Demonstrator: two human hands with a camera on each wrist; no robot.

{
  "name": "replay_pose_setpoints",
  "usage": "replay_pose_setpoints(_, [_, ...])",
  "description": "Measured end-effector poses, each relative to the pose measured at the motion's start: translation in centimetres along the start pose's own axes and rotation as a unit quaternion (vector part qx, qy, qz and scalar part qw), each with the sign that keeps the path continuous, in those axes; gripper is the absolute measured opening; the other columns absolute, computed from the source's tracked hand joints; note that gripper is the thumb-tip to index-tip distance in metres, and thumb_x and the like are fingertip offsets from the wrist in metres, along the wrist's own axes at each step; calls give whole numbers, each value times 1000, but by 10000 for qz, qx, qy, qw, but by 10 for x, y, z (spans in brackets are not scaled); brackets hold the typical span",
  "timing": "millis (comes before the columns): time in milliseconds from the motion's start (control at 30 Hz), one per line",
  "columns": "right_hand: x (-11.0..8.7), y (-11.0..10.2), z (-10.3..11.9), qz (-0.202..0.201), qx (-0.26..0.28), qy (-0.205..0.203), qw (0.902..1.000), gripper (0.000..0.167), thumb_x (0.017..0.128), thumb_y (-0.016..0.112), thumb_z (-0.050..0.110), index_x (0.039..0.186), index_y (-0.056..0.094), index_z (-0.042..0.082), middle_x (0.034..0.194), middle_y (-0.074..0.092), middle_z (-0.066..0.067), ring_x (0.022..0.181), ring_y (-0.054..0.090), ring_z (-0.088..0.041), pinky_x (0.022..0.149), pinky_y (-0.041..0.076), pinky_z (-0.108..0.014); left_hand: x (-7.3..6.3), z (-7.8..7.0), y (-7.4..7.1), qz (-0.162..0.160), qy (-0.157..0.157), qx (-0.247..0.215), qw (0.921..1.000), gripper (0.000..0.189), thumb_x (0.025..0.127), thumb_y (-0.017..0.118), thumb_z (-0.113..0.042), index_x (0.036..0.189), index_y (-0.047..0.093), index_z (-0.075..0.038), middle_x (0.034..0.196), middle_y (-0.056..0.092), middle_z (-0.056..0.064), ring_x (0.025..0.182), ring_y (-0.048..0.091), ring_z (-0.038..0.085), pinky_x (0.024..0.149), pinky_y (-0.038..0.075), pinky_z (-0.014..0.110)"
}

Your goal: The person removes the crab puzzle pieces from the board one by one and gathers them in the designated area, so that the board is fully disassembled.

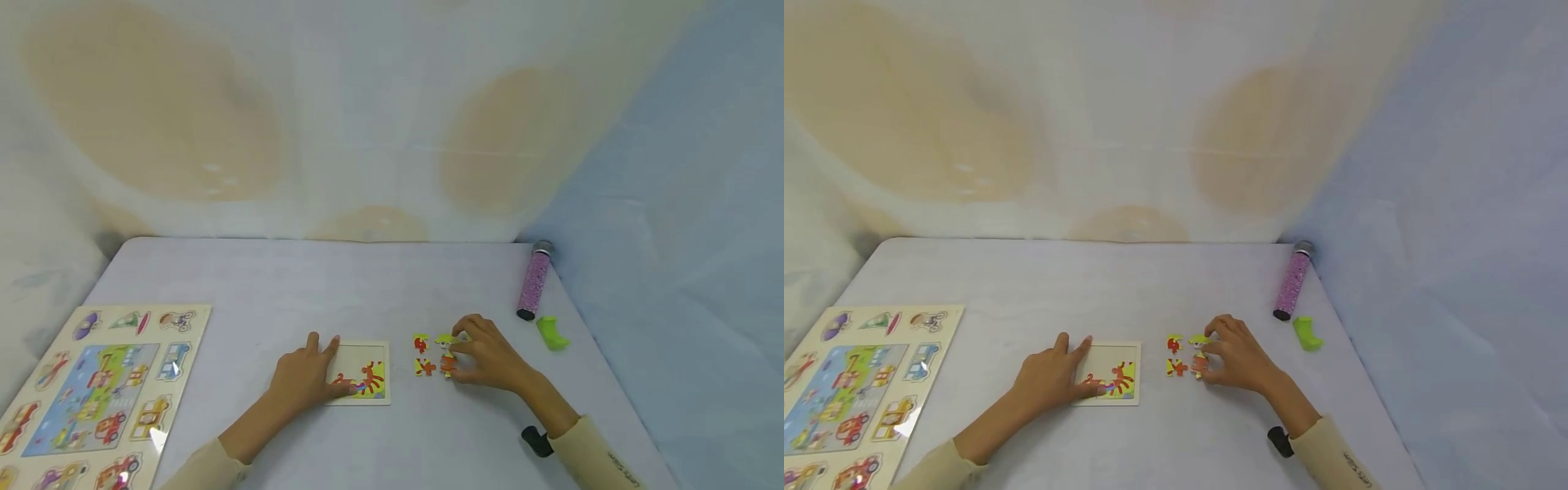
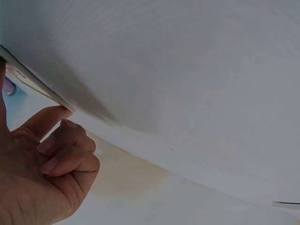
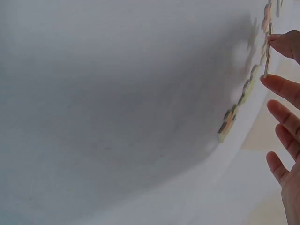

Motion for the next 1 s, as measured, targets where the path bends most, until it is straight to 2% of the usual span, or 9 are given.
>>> replay_pose_setpoints(300, [-2,5,-7,431,-327,50,9985,32,75,83,37,100,80,18,120,61,-8,121,46,-27,100,39,-51,0,3,0,11,52,27,10000,99,67,73,-75,142,56,-13,105,51,14,54,41,17,48,35,29])
replay_pose_setpoints(400, [-1,3,-3,330,-177,90,9993,35,74,84,34,103,80,16,122,61,-8,122,45,-27,100,40,-51,1,3,2,24,96,43,9999,100,67,73,-75,142,55,-11,106,51,14,54,41,16,47,35,28])
replay_pose_setpoints(500, [7,2,9,91,157,19,9998,33,75,84,29,104,79,15,121,61,-9,122,46,-26,98,40,-50,2,1,1,-42,188,124,9997,101,68,74,-74,142,54,-8,105,51,11,55,41,15,47,33,27])
replay_pose_setpoints(633, [31,9,38,31,450,-112,9989,30,81,82,32,106,79,15,121,61,-7,122,45,-23,99,40,-46,-3,-7,-2,-279,576,307,9975,92,73,72,-70,142,55,-11,99,49,7,56,41,13,46,31,26])
replay_pose_setpoints(833, [61,28,70,512,723,-130,9960,34,86,77,37,113,77,17,124,57,-5,125,42,-23,107,36,-46,-29,-28,-3,-568,1613,518,9839,54,84,65,-64,127,68,-31,94,48,4,55,44,12,45,33,24])
replay_pose_setpoints(900, [66,32,74,608,889,-65,9942,32,87,76,35,114,77,18,126,57,-6,125,41,-23,108,35,-47,-37,-31,-2,-608,1797,585,9801,49,85,64,-63,124,70,-34,94,48,4,55,46,12,44,32,24])
replay_pose_setpoints(1000, [70,38,77,684,1127,9,9913,31,89,74,34,116,76,18,127,57,-6,125,41,-23,109,33,-49,-44,-32,0,-689,1848,676,9780,46,85,64,-62,122,71,-35,97,49,5,55,46,13,43,32,24])
Point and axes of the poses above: each hand's wrist, its own x-axis towards the middle knuckle, its own y-axis out of the palm, z = x × y, the point moved 1 cm from there along x, towards the middle knuckle
